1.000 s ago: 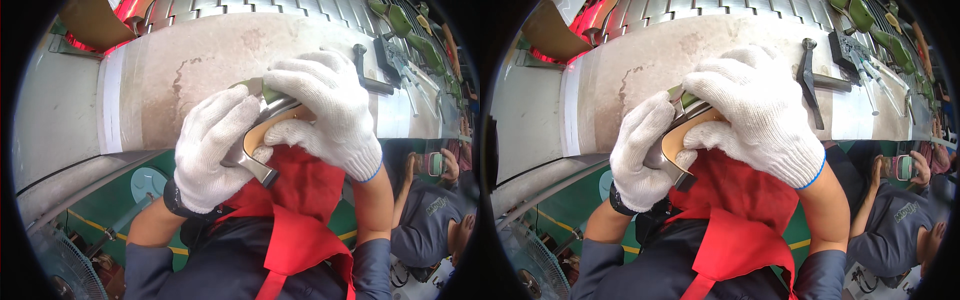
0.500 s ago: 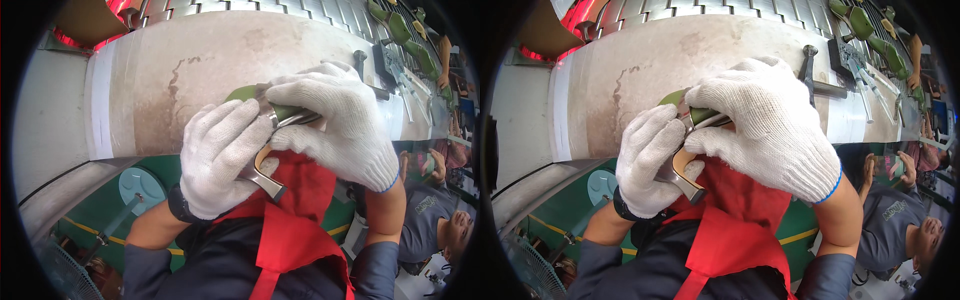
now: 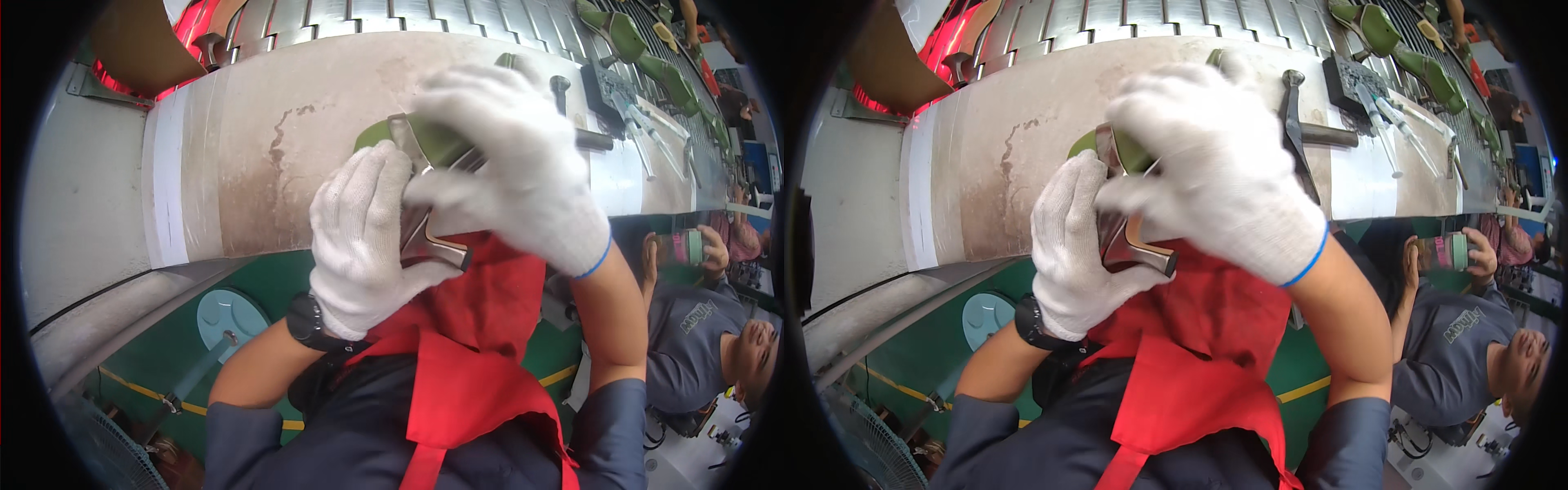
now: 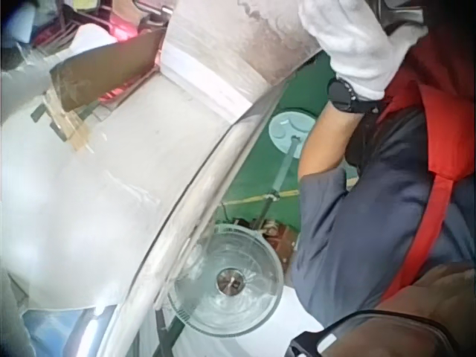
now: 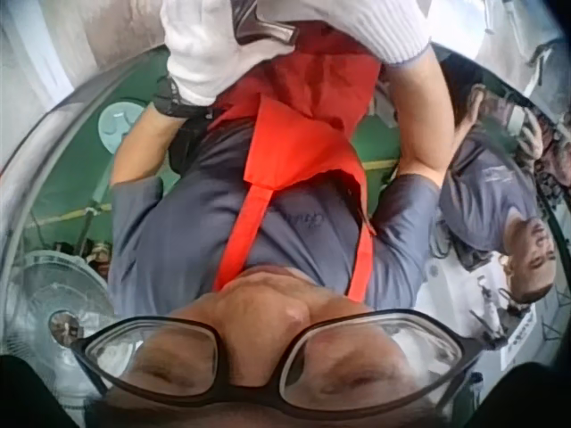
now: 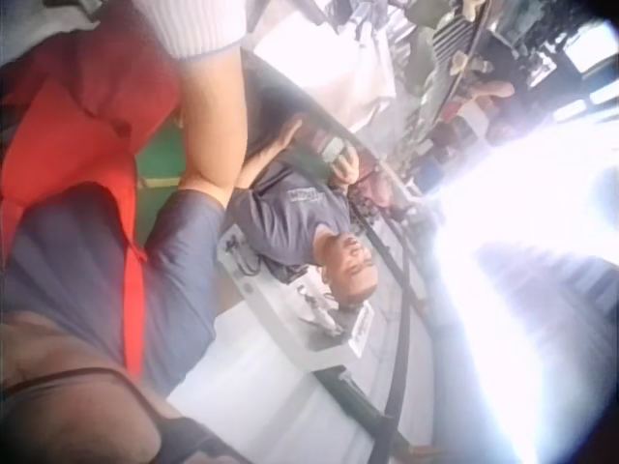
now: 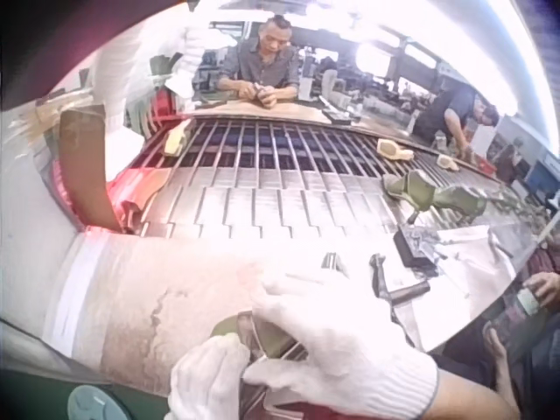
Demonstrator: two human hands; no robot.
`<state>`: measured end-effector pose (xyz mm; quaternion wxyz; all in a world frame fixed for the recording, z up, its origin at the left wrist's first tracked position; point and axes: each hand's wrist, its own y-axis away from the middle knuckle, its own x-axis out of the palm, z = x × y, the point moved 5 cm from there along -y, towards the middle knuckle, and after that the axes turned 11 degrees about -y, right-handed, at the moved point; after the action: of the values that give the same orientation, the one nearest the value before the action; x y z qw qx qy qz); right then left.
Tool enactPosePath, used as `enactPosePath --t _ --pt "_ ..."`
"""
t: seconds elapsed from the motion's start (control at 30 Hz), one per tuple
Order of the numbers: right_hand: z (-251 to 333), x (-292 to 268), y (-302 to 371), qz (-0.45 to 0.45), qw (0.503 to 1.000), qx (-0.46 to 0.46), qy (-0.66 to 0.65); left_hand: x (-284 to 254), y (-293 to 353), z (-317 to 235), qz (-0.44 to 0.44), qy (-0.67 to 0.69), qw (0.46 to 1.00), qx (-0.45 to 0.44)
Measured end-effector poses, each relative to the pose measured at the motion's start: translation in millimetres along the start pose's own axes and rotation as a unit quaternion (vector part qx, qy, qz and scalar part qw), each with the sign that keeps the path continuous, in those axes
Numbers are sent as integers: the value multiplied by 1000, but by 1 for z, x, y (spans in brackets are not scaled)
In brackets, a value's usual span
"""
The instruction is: The person attaches outsoles to lasted shoe uppers by pressing them firmly by hand and tapping along the edges and heels with a hammer.
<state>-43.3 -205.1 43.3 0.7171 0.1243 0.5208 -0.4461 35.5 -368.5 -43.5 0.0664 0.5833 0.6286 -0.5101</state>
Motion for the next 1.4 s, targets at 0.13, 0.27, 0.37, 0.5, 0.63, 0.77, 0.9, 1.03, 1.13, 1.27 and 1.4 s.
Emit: enactPosePath --t 0.13,0.27,0.37,0.5,0.63,0.77,0.9,1.03,1.13,1.27,1.4 --pt "-66 -45 50 -214 953 194 -90 -14 -15 1 88 26 996 14" --pt "-145 -44 112 -233 933 257 -98 -5 -47 0 132 33 991 6" --pt "-139 -46 112 -183 953 229 -80 0 -54 -2 166 20 986 -5" --pt "-117 -48 113 -94 987 132 1 6 -54 -1 166 31 985 -20" --pt "-106 -49 113 -73 991 110 -17 7 -55 -6 154 32 987 -25" --pt "-94 -43 117 -63 992 106 6 7 -55 -11 152 21 988 -21" --pt "-73 -30 124 -93 982 163 25 8 -59 -15 154 -3 988 -6" --pt "-44 -18 126 -123 936 184 -273 12 -71 -16 202 -62 977 24" --pt "-31 -2 125 -249 835 189 -453 21 -89 -21 229 -17 973 36" --pt "-34 -3 121 -336 714 213 -576 32 -107 -22 262 10 964 30" --pt "-45 -8 110 -373 655 183 -631 33 -109 -17 288 49 956 17"
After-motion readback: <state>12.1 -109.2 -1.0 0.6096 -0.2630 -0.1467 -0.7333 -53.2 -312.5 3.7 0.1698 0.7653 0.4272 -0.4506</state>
